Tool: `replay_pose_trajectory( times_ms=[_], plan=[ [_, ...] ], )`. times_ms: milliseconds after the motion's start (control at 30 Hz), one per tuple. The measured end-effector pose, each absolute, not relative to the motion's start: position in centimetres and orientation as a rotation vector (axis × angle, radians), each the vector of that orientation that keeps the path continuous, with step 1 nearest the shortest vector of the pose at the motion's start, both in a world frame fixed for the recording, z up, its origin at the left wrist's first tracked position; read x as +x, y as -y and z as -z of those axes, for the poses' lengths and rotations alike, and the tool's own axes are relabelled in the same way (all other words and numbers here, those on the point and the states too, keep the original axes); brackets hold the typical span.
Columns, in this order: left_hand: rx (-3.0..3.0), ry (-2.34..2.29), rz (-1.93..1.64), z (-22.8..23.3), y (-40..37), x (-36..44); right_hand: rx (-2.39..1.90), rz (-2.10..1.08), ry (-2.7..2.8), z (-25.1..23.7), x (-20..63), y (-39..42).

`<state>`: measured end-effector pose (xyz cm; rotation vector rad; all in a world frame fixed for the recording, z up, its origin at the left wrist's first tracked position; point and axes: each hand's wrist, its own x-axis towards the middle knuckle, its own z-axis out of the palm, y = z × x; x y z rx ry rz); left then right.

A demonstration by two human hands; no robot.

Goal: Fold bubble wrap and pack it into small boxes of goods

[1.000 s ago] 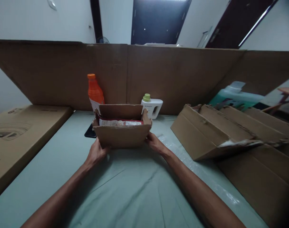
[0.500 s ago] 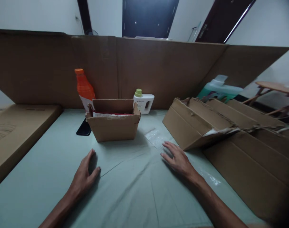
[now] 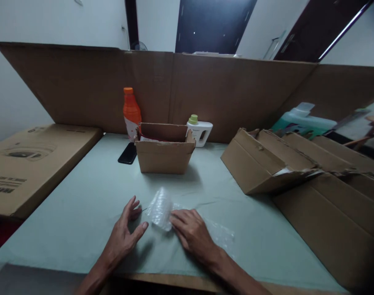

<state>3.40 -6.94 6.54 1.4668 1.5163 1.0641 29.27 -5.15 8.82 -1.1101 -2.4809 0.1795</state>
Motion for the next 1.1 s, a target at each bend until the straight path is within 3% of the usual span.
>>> replay_pose_trajectory(
  times_ms=[133, 267, 500, 767, 933, 1100],
  plan=[
    [1.456, -1.623, -1.031, -6.4, 5.6, 3.0, -1.011, -0.264, 2.643, -9.6, 26.6, 4.3],
    [1.636, -1.68, -0.967, -6.2, 2.9, 2.2, -1.045, -0.328, 2.595, -10.2, 29.2, 3.0],
    [2.006, -1.57, -0.839, -6.2, 1.9, 4.9, -1.452, -0.051, 2.413, -8.0, 35.0, 2.3],
    [1.828, -1.826, -0.949, -8.8, 2.5, 2.4, -1.232, -0.041, 2.305, -9.5, 33.4, -0.9],
    [1.832, -1.921, -0.924, -10.2, -0.1, -1.2, -1.428, -0.392, 1.975, -9.7, 34.3, -6.3],
    [1.729, -1.689, -1.024, -11.6, -6.4, 0.9, -1.467, -0.589, 1.879, -8.6, 34.0, -12.4]
  ],
)
